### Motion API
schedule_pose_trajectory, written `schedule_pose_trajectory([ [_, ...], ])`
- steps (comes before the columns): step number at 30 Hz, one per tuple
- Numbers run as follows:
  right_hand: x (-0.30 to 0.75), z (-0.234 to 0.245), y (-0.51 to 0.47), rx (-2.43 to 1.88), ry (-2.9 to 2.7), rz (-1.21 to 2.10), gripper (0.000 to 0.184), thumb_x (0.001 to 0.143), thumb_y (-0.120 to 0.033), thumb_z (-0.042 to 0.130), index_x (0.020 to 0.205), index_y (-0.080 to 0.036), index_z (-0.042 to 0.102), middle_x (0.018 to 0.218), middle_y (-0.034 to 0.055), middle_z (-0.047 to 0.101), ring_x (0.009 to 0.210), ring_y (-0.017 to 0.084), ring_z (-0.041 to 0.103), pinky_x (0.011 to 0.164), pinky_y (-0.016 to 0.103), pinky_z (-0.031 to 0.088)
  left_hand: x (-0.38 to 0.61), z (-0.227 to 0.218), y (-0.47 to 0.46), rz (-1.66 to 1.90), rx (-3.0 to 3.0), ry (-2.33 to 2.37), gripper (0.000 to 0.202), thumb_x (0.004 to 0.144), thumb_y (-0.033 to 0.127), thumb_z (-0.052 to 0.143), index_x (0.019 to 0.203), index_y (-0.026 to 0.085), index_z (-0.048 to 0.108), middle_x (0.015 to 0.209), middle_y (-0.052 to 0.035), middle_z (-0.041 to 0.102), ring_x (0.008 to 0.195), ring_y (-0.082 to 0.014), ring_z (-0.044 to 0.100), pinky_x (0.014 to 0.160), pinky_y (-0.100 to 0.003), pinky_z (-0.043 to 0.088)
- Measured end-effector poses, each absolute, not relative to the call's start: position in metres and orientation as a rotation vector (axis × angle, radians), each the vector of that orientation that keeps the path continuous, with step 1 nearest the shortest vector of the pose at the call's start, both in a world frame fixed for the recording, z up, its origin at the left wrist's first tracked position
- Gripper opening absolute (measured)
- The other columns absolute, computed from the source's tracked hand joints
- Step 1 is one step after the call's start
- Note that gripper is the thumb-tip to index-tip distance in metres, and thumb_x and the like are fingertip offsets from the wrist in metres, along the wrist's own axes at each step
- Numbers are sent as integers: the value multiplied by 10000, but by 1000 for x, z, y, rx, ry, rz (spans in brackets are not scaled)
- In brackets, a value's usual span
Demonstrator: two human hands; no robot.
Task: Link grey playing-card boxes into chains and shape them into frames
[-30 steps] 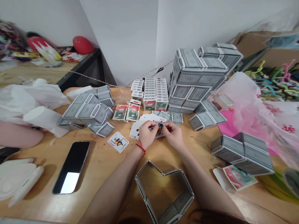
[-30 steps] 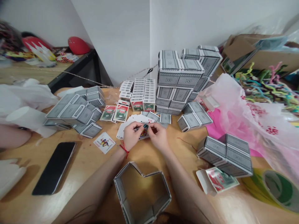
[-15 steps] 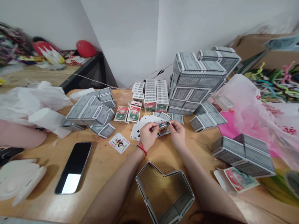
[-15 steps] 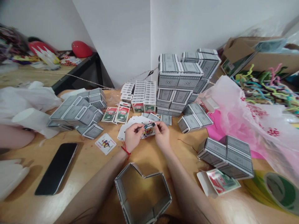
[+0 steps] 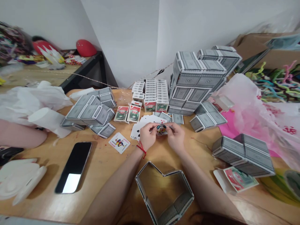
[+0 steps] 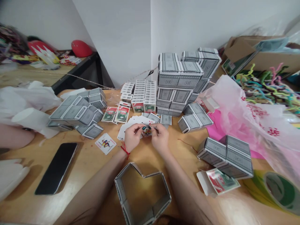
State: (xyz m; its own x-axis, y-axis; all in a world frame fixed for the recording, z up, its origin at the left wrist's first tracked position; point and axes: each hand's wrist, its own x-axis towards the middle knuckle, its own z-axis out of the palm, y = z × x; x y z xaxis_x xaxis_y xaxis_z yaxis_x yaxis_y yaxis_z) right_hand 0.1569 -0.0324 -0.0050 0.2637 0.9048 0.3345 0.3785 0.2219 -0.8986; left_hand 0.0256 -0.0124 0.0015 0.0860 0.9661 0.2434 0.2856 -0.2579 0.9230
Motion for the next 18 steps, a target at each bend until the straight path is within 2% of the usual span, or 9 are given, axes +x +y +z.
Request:
schedule_pose_trajectory([
  [4, 157, -2, -36, -1300, -1478, 309, 164, 790, -150, 467, 795, -209, 620, 791, 42, 664, 779, 184, 604, 711, 319, 460, 26, 2, -12, 1186, 1624, 1263, 224, 747, 77, 471, 803, 160, 672, 817, -44, 688, 769, -144, 619, 721, -253, 482],
  [8, 156, 1, -37, -1240, -1547, 211, 180, 796, -122, 456, 794, -220, 607, 793, 41, 663, 781, 183, 604, 726, 326, 462, 26, 2, -12, 1170, 1594, 1281, 242, 751, 83, 465, 826, 162, 682, 798, -36, 692, 739, -143, 623, 700, -249, 486],
  [14, 157, -4, -35, -1383, -1364, 343, 147, 793, -178, 476, 807, -195, 621, 771, 45, 659, 723, 176, 597, 649, 297, 456, 25, 4, -11, 1162, 1587, 1250, 306, 742, 52, 433, 861, 165, 691, 846, -37, 700, 784, -148, 627, 726, -257, 490],
  [18, 157, -7, -32, -1435, -1239, 475, 148, 792, -243, 485, 789, -176, 617, 735, 40, 650, 670, 165, 584, 614, 282, 450, 24, 3, -12, 1171, 1561, 1182, 263, 748, 84, 466, 867, 160, 688, 879, -49, 698, 800, -153, 626, 741, -263, 491],
])
